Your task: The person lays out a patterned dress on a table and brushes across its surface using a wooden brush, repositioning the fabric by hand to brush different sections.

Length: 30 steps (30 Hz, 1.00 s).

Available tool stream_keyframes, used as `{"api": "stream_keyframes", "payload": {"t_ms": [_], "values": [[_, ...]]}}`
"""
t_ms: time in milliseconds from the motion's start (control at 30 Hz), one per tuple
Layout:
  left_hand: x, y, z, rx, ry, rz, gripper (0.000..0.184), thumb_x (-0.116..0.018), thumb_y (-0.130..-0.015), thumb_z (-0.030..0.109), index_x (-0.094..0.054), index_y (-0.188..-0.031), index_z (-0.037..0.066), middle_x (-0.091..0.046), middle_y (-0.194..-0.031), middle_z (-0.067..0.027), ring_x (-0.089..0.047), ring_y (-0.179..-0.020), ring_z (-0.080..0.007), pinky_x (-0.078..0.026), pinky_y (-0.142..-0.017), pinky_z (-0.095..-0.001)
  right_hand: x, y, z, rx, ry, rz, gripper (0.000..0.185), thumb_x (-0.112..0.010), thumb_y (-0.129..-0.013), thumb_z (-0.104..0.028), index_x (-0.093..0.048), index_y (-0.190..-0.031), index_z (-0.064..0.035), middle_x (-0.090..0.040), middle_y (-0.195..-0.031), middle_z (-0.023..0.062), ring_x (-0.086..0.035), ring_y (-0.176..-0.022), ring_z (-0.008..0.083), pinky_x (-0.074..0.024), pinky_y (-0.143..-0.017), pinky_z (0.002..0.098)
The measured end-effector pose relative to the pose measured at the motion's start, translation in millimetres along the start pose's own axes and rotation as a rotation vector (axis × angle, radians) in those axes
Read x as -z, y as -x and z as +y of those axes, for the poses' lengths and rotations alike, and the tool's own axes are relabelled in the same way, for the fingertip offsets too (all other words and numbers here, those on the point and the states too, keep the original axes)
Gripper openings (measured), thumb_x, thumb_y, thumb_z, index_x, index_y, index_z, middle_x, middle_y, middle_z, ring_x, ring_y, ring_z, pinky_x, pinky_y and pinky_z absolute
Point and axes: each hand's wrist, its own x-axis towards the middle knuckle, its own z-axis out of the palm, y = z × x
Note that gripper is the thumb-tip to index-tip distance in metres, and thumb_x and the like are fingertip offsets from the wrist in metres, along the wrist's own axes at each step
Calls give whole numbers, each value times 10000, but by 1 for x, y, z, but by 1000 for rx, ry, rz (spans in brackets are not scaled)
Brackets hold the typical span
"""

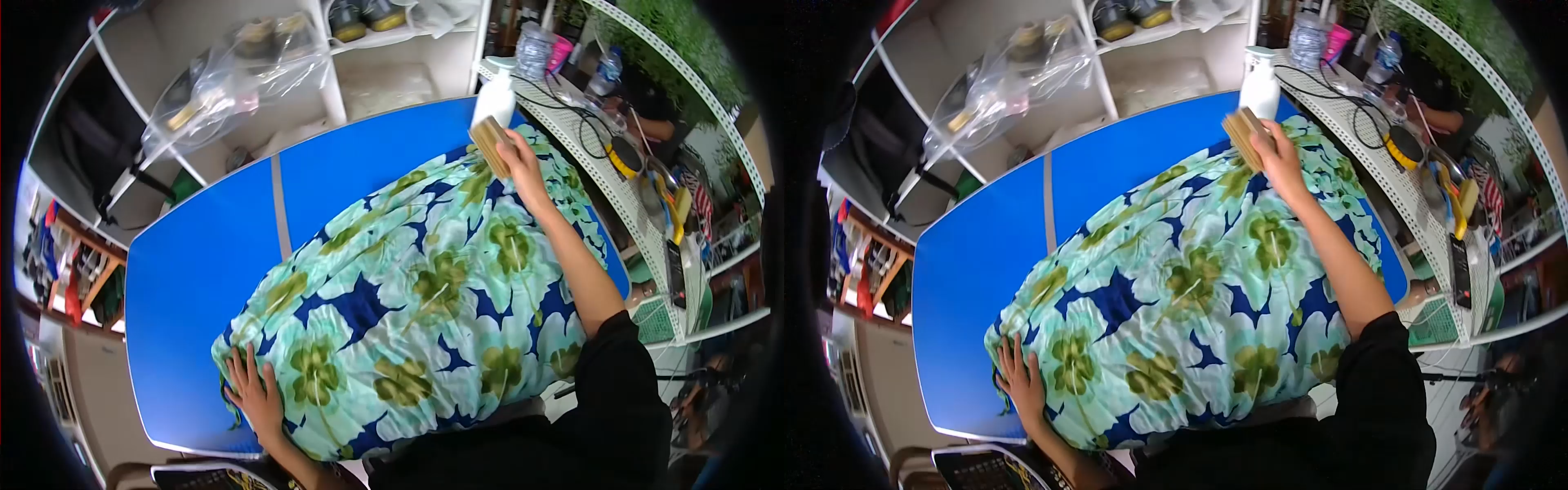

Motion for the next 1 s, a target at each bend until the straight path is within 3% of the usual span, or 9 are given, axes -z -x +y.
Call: {"api": "stream_keyframes", "payload": {"t_ms": [67, 133, 200, 533, 633, 733, 800, 933, 1000], "values": [[2, -1, 4, 9, -2, -18, 464, -384, -939, 404, -389, -1374, 240, -257, -1478, -51, -170, -1380, -274, -10, -1057, -574, -11, -4, -53, -418, -488, -83, 374, -462, -902, -278, -492, -1219, -82, -595, -1090, 106, -623, -865, 256, -486, -772, 334], [4, 0, 5, 18, -11, -31, 467, -378, -941, 402, -384, -1377, 235, -256, -1479, -50, -167, -1381, -274, -8, -1056, -577, -21, -36, -47, -672, -897, -148, 381, -383, -911, -237, -430, -1213, -10, -555, -1073, 169, -562, -972, 311, -487, -821, 399], [3, -1, 4, 21, -20, -36, 470, -377, -941, 399, -379, -1380, 233, -257, -1479, -48, -165, -1381, -273, -7, -1055, -578, -37, -61, -45, -667, -1032, -43, 396, -390, -898, -259, -412, -1179, 19, -516, -1053, 190, -545, -951, 339, -483, -828, 450], [4, 0, 6, 28, -33, -33, 464, -389, -936, 386, -392, -1373, 230, -261, -1478, -41, -165, -1383, -266, -3, -1058, -573, -46, -138, -37, -540, -1492, 175, 506, -387, -902, -453, -396, -1144, -9, -452, -1029, 195, -488, -904, 309, -491, -773, 455], [6, -1, 7, 17, 3, -18, 450, -408, -932, 371, -415, -1356, 220, -284, -1466, -41, -184, -1375, -270, -19, -1057, -568, -61, -112, -31, -521, -1285, 160, 449, -354, -937, -414, -429, -1131, -17, -496, -986, 151, -515, -883, 283, -489, -765, 424], [7, -4, 2, -112, 152, 214, 308, -538, -865, 215, -584, -1159, 134, -502, -1244, -115, -436, -1172, -303, -259, -997, -439, -110, -35, -64, -541, -760, -252, 401, -360, -944, -374, -476, -1146, -47, -550, -963, 95, -549, -886, 231, -481, -759, 356], [7, -8, -3, -115, 377, 293, 205, -589, -809, 113, -639, -1004, 81, -581, -1023, -131, -522, -988, -308, -377, -873, -379, -151, 41, -99, -328, -477, -518, 365, -437, -929, -292, -467, -1214, -65, -555, -1019, 73, -571, -854, 197, -484, -745, 338], [-2, -7, -11, -29, 549, 418, 130, -609, -792, 64, -646, -913, 33, -599, -818, -118, -578, -804, -264, -445, -731, -324, -184, 173, -135, 581, 69, -1124, 538, -609, -789, -86, -450, -1298, -151, -517, -914, 55, -578, -772, 199, -502, -626, 356], [-7, -9, -10, -1, 700, 502, 106, -600, -814, 52, -640, -908, 22, -606, -788, -122, -588, -707, -212, -452, -661, -282, -214, 197, -134, 1022, 32, -946, 589, -608, -754, -48, -447, -1303, -188, -507, -894, 71, -581, -723, 192, -505, -595, 337]]}}
